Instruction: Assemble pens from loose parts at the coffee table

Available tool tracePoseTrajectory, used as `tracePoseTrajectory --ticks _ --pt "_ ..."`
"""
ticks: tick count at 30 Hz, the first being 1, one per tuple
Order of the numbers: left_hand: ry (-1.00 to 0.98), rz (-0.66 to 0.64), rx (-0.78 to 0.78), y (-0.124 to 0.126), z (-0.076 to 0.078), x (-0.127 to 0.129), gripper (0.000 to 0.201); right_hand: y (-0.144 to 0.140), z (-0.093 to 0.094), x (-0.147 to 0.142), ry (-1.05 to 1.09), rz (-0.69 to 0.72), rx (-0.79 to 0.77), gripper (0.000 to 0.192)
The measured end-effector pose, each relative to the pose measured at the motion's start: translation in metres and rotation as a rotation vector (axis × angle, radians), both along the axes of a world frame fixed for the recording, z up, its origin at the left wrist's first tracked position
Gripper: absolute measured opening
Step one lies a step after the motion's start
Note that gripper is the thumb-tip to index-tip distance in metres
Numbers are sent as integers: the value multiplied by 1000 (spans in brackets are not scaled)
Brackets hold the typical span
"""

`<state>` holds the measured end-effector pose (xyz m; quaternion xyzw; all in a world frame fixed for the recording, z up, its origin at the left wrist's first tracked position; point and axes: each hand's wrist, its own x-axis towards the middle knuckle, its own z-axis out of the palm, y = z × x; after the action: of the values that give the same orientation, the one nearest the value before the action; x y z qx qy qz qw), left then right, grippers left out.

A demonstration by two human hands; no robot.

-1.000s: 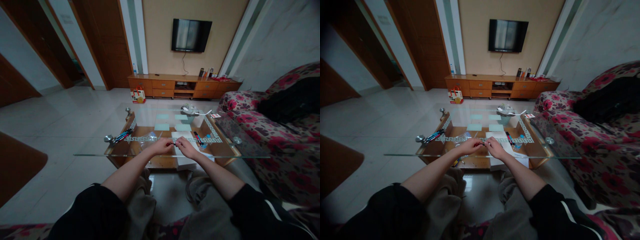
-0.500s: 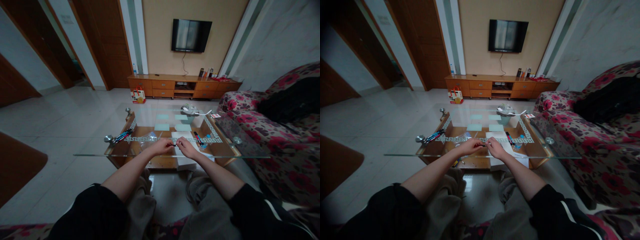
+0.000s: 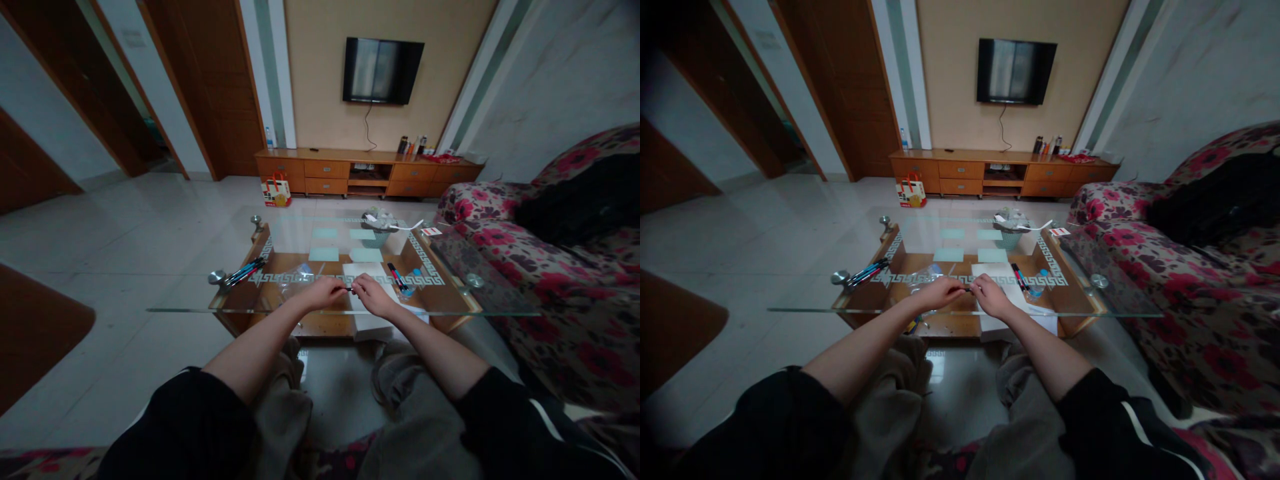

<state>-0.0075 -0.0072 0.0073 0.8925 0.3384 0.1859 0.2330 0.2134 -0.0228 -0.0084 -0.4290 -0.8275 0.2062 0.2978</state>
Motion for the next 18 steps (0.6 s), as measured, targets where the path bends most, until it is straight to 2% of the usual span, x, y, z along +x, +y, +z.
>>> tracePoseTrajectory --ticks 18 --pt "26 44 -96 1 -2 -1 15 -1 -2 -5 -68 11 -17 39"
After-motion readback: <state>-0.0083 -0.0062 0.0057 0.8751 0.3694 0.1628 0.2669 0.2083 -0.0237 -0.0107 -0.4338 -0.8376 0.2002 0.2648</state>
